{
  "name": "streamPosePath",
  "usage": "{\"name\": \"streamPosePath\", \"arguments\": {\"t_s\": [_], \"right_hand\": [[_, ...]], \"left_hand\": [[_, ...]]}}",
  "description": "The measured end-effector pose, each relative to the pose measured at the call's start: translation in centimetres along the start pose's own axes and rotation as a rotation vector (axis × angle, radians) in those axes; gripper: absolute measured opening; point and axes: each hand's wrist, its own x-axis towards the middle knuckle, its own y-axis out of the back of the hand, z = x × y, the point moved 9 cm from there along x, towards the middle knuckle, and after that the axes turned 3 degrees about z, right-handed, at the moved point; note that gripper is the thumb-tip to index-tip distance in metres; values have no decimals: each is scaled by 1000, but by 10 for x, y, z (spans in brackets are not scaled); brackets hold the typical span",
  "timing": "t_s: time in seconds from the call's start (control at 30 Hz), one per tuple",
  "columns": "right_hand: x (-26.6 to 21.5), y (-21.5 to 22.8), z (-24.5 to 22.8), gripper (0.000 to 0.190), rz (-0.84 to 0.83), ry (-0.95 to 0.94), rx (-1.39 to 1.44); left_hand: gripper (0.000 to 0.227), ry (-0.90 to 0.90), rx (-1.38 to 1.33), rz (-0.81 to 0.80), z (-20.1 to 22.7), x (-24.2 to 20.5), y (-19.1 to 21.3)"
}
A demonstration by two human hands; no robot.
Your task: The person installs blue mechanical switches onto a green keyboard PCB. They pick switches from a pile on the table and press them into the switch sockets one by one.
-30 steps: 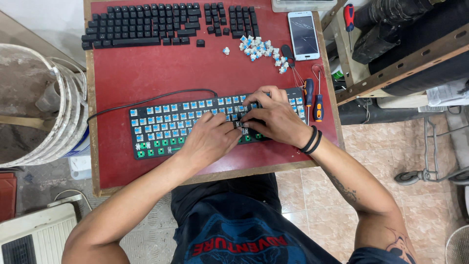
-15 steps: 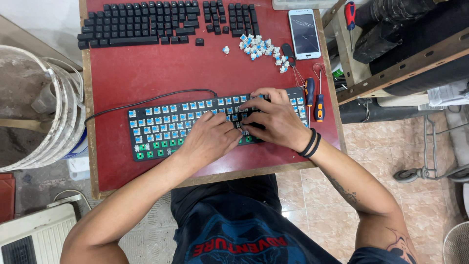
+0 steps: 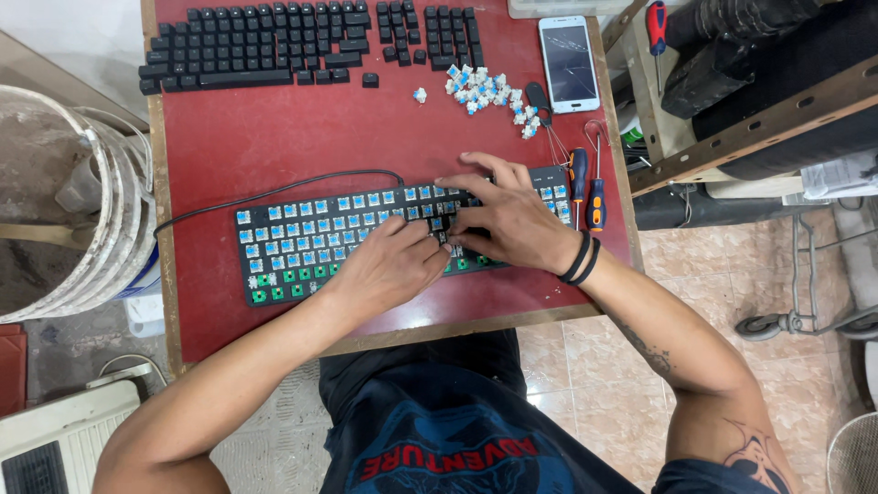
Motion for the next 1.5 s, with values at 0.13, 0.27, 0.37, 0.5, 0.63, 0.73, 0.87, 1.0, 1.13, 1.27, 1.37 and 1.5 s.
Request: {"name": "streamPosePath", "arguments": {"t_s": [0.13,0.27,0.37,0.5,0.63,0.73,0.87,1.0,1.13,1.27,1.37,1.5], "right_hand": [[12,1,9,16,-74,-94,89],[19,-5,23,46,-218,-235,48],[20,0,24,49,-229,-243,60],[16,-7,26,51,-221,-260,17],[17,-6,25,50,-215,-259,-5],[15,7,23,46,-183,-233,19],[1,32,58,22,-26,-283,60],[-6,58,110,12,109,-393,-81],[11,54,140,17,91,-408,-189],[34,39,159,22,60,-371,-224],[52,35,157,25,15,-335,-304],[68,26,165,29,-82,-300,-398]], "left_hand": [[32,-81,61,-36,6,6,19],[32,-114,116,-111,3,9,24],[31,-72,81,-88,0,8,32],[28,9,11,-155,-3,-1,18],[28,40,14,-303,-11,5,8],[29,198,-202,-402,-34,11,6],[21,339,-310,-295,-91,17,-6],[18,431,-207,-296,-151,34,-38],[15,404,-123,-290,-182,69,-77],[26,317,-113,-334,-185,96,-123],[32,243,-74,-360,-190,101,-160],[25,132,-50,-361,-189,110,-174]]}}
